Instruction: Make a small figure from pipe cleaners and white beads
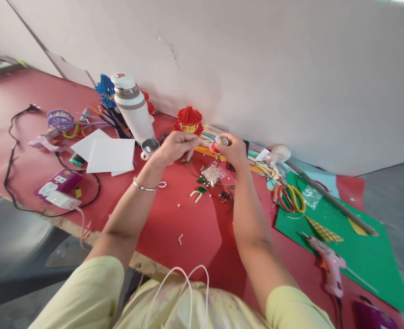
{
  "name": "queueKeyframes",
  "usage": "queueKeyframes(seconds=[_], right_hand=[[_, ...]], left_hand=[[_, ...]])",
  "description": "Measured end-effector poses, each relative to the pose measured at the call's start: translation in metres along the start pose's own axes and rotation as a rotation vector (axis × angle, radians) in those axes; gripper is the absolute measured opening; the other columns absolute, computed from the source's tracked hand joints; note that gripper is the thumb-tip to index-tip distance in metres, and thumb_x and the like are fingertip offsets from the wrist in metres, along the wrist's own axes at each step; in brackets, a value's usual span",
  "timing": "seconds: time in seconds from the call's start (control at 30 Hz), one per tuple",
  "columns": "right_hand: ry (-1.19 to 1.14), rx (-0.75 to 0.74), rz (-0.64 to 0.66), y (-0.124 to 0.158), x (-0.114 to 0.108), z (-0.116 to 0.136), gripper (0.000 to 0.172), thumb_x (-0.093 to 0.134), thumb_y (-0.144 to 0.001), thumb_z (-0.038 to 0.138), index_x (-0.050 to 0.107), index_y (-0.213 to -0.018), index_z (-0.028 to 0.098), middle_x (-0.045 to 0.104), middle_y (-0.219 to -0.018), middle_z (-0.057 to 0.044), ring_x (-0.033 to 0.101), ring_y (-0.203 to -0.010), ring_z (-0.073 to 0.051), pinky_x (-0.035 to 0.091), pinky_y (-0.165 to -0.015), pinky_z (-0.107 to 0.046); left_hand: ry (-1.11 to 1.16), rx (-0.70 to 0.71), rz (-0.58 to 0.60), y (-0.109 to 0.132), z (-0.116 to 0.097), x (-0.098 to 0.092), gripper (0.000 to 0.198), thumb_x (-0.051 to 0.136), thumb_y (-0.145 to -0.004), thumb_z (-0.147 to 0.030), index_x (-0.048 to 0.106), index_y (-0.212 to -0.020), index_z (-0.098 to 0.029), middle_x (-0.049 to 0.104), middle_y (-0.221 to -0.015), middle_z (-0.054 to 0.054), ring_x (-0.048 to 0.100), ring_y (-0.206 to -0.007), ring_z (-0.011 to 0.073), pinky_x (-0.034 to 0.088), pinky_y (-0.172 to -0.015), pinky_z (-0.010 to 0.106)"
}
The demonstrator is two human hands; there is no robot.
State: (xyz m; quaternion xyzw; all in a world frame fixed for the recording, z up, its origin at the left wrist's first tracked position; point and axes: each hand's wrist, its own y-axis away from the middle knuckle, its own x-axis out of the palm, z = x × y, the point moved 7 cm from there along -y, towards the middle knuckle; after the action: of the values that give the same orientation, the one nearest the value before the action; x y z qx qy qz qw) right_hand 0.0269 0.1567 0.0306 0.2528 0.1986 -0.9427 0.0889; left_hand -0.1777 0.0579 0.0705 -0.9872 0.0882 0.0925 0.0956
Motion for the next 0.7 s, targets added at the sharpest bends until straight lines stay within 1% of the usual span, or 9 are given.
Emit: queueKeyframes(seconds=[0.07, 0.13, 0.23, 0.33, 0.4, 0.47, 0.53, 0.6, 0.7], right_hand=[[0.142, -0.062, 0.058, 0.002, 0.017, -0.001, 0.038, 0.078, -0.075, 0.036, 0.079, -0.109, 0.019, 0.075, -0.103, -0.008, 0.068, -0.093, -0.025, 0.053, -0.092, -0.042], [0.197, -0.149, 0.156, 0.006, 0.034, 0.002, 0.033, 0.077, -0.076, 0.030, 0.080, -0.107, 0.019, 0.075, -0.101, -0.008, 0.068, -0.096, -0.025, 0.052, -0.093, -0.041], [0.247, -0.194, 0.202, 0.009, 0.041, 0.004, 0.031, 0.077, -0.077, 0.028, 0.080, -0.107, 0.020, 0.076, -0.102, -0.008, 0.068, -0.099, -0.026, 0.051, -0.095, -0.041], [0.233, -0.155, 0.038, 0.003, 0.027, 0.003, 0.040, 0.078, -0.079, 0.035, 0.077, -0.116, 0.019, 0.074, -0.109, -0.010, 0.068, -0.099, -0.026, 0.053, -0.095, -0.042], [0.210, -0.158, -0.103, 0.001, 0.021, 0.003, 0.048, 0.077, -0.081, 0.036, 0.072, -0.126, 0.019, 0.071, -0.119, -0.012, 0.066, -0.107, -0.027, 0.052, -0.101, -0.044], [0.208, -0.181, -0.152, 0.000, 0.027, 0.003, 0.051, 0.075, -0.084, 0.033, 0.067, -0.133, 0.021, 0.068, -0.127, -0.014, 0.063, -0.117, -0.029, 0.050, -0.107, -0.045], [0.225, -0.206, -0.078, 0.001, 0.041, 0.001, 0.050, 0.073, -0.085, 0.029, 0.065, -0.134, 0.022, 0.064, -0.129, -0.014, 0.060, -0.121, -0.029, 0.049, -0.108, -0.046], [0.242, -0.238, 0.053, 0.005, 0.055, -0.003, 0.048, 0.071, -0.085, 0.025, 0.066, -0.132, 0.023, 0.062, -0.129, -0.014, 0.059, -0.122, -0.029, 0.049, -0.108, -0.045], [0.237, -0.270, 0.181, 0.012, 0.059, -0.006, 0.043, 0.072, -0.081, 0.021, 0.070, -0.124, 0.021, 0.065, -0.122, -0.012, 0.061, -0.118, -0.029, 0.049, -0.107, -0.046]], left_hand=[[0.134, 0.035, -0.225, 0.002, -0.006, -0.019, 0.030, 0.067, -0.094, -0.044, 0.077, -0.089, -0.016, 0.055, -0.047, -0.001, 0.044, -0.037, 0.0069, 0.031, -0.040, 0.020], [0.243, -0.013, -0.309, 0.004, -0.005, -0.028, 0.030, 0.069, -0.092, -0.045, 0.076, -0.091, -0.016, 0.055, -0.047, -0.002, 0.043, -0.035, 0.0067, 0.028, -0.036, 0.020], [0.381, -0.105, -0.217, 0.002, -0.002, -0.019, 0.031, 0.069, -0.092, -0.046, 0.075, -0.091, -0.015, 0.057, -0.050, -0.001, 0.045, -0.035, 0.0071, 0.028, -0.035, 0.020], [0.449, -0.159, -0.115, 0.001, -0.001, -0.003, 0.031, 0.071, -0.091, -0.044, 0.074, -0.087, -0.014, 0.058, -0.051, 0.001, 0.045, -0.034, 0.0070, 0.029, -0.035, 0.020], [0.462, -0.186, -0.103, 0.001, 0.001, 0.005, 0.031, 0.072, -0.091, -0.044, 0.074, -0.086, -0.013, 0.059, -0.051, 0.001, 0.046, -0.035, 0.0071, 0.029, -0.035, 0.020], [0.473, -0.196, -0.127, 0.000, 0.004, 0.007, 0.030, 0.072, -0.090, -0.043, 0.074, -0.086, -0.013, 0.059, -0.051, 0.001, 0.048, -0.036, 0.0071, 0.029, -0.035, 0.020], [0.477, -0.195, -0.152, 0.000, 0.005, 0.006, 0.028, 0.072, -0.090, -0.042, 0.074, -0.087, -0.014, 0.060, -0.052, 0.001, 0.048, -0.037, 0.0071, 0.030, -0.036, 0.020], [0.472, -0.200, -0.160, 0.000, 0.006, 0.005, 0.027, 0.072, -0.090, -0.041, 0.074, -0.087, -0.014, 0.060, -0.052, 0.000, 0.048, -0.036, 0.0070, 0.030, -0.036, 0.020], [0.480, -0.218, -0.156, 0.000, 0.007, 0.004, 0.026, 0.072, -0.089, -0.039, 0.073, -0.087, -0.013, 0.059, -0.052, 0.000, 0.047, -0.036, 0.0069, 0.030, -0.036, 0.019]])
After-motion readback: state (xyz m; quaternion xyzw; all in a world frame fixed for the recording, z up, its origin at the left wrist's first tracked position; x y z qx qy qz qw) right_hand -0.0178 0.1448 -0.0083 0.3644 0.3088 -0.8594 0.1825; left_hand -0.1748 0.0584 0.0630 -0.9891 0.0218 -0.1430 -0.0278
